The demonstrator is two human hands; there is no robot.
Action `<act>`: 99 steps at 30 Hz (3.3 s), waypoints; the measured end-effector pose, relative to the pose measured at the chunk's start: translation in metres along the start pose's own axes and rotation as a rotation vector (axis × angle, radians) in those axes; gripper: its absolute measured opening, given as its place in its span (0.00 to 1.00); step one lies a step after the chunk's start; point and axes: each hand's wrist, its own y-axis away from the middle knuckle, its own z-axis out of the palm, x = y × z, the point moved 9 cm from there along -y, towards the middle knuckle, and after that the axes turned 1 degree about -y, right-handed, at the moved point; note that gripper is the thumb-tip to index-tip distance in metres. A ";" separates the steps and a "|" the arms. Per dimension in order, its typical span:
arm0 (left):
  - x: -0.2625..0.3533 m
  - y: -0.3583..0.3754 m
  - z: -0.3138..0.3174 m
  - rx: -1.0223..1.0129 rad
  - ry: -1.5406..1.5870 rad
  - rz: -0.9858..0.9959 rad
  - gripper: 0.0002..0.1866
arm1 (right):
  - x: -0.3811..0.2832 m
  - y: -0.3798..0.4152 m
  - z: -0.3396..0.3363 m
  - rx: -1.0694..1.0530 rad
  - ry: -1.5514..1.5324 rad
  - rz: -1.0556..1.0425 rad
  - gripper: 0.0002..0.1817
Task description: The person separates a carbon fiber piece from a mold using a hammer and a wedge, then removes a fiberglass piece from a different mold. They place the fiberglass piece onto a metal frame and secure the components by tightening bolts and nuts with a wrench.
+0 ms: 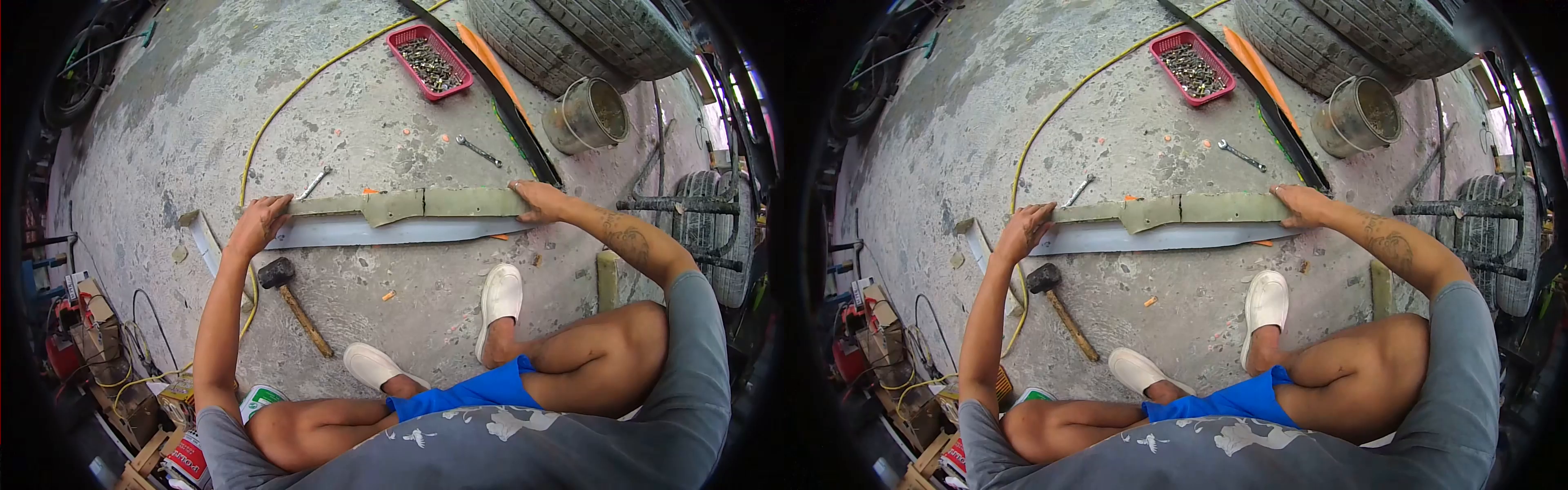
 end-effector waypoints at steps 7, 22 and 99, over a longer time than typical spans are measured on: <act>0.002 0.006 0.000 0.067 -0.023 0.005 0.22 | -0.007 0.003 -0.007 -0.019 -0.020 -0.005 0.42; 0.001 0.030 -0.022 -0.262 0.402 -0.291 0.14 | -0.059 -0.021 -0.245 0.846 0.696 -0.060 0.34; 0.075 -0.043 0.039 0.078 0.121 0.054 0.39 | -0.124 -0.104 -0.021 0.034 -0.225 -0.242 0.52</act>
